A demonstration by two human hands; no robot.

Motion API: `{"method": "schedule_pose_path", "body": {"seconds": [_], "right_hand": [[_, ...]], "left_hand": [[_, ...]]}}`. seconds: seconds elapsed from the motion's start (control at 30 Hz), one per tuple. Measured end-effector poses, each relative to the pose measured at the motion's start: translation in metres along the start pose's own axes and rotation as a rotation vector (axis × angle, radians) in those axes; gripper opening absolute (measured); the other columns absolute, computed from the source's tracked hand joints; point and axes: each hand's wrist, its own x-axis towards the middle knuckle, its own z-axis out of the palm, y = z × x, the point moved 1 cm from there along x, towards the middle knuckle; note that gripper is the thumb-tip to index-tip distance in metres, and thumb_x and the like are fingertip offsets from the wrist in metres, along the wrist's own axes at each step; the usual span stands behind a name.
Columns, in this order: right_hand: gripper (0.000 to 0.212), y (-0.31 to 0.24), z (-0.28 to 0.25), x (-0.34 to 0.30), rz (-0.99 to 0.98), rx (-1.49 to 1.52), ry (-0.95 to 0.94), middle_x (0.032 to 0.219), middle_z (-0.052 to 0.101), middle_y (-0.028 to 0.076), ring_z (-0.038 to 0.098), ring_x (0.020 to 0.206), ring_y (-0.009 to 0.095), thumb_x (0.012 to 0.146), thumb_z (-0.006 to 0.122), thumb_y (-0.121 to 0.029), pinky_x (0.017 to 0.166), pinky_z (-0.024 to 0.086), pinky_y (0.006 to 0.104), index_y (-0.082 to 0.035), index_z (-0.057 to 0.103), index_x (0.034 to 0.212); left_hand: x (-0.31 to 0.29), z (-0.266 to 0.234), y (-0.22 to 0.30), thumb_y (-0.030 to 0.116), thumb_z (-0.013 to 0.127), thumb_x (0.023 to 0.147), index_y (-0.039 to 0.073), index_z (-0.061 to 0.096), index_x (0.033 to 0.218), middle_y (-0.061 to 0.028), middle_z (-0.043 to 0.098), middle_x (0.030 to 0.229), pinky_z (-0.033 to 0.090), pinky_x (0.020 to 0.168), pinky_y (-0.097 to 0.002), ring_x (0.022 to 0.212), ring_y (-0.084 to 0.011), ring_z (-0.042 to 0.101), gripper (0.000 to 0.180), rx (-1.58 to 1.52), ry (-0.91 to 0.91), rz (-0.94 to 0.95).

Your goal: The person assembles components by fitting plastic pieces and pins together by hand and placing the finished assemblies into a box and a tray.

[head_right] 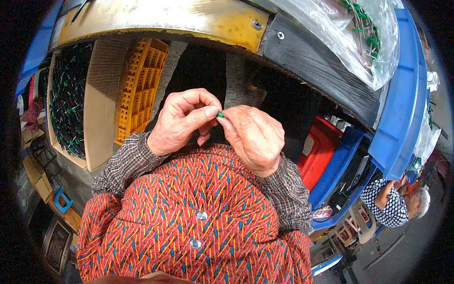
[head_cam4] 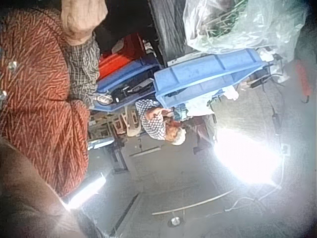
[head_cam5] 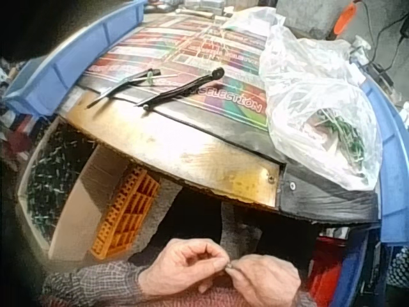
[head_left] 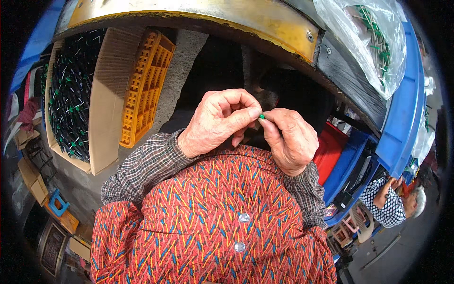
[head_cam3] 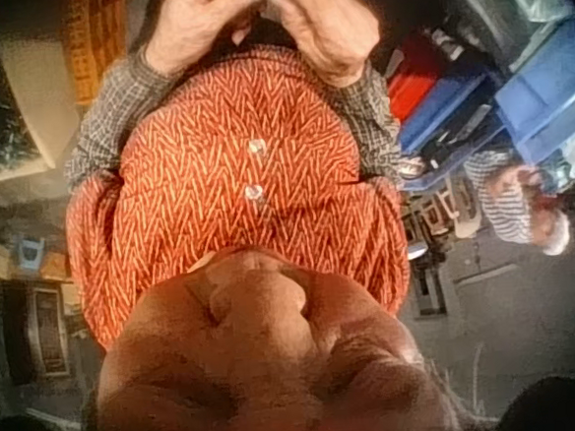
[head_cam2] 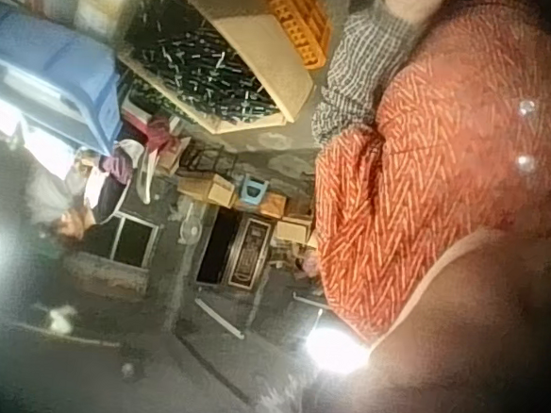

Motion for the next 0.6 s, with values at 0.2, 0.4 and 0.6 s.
{"method": "schedule_pose_path", "body": {"seconds": [0.2,0.4,0.6], "right_hand": [[0.016,0.0002,0.0003,-0.0012,0.020,0.023,-0.004,0.075,0.064,0.012,0.065,0.065,0.024,0.069,0.072,0.005,0.058,0.053,0.0317,0.003,0.064,0.084],[0.015,0.0011,0.0003,-0.0007,0.089,0.103,-0.008,0.075,0.065,0.013,0.066,0.066,0.024,0.070,0.071,0.005,0.059,0.053,0.0307,0.002,0.065,0.083],[0.014,-0.0019,0.0000,0.0004,0.201,0.157,-0.011,0.075,0.065,0.012,0.065,0.065,0.021,0.071,0.071,0.005,0.056,0.051,0.0283,0.002,0.065,0.083]], "left_hand": [[-0.0006,0.0006,0.0021,0.016,0.058,0.094,0.001,0.060,0.091,-0.0017,0.056,0.066,0.043,0.043,-0.0208,0.050,-0.0067,0.051,0.016,0.018,0.014,-0.007],[0.0003,0.0010,0.0025,0.015,0.059,0.093,0.001,0.060,0.091,-0.0017,0.057,0.066,0.043,0.043,-0.0206,0.051,-0.0065,0.051,0.014,-0.024,0.012,-0.013],[-0.0005,-0.0012,-0.0005,0.010,0.061,0.091,0.000,0.060,0.093,-0.0023,0.059,0.072,0.045,0.044,-0.0203,0.053,-0.0057,0.052,0.011,-0.079,0.021,-0.029]]}}
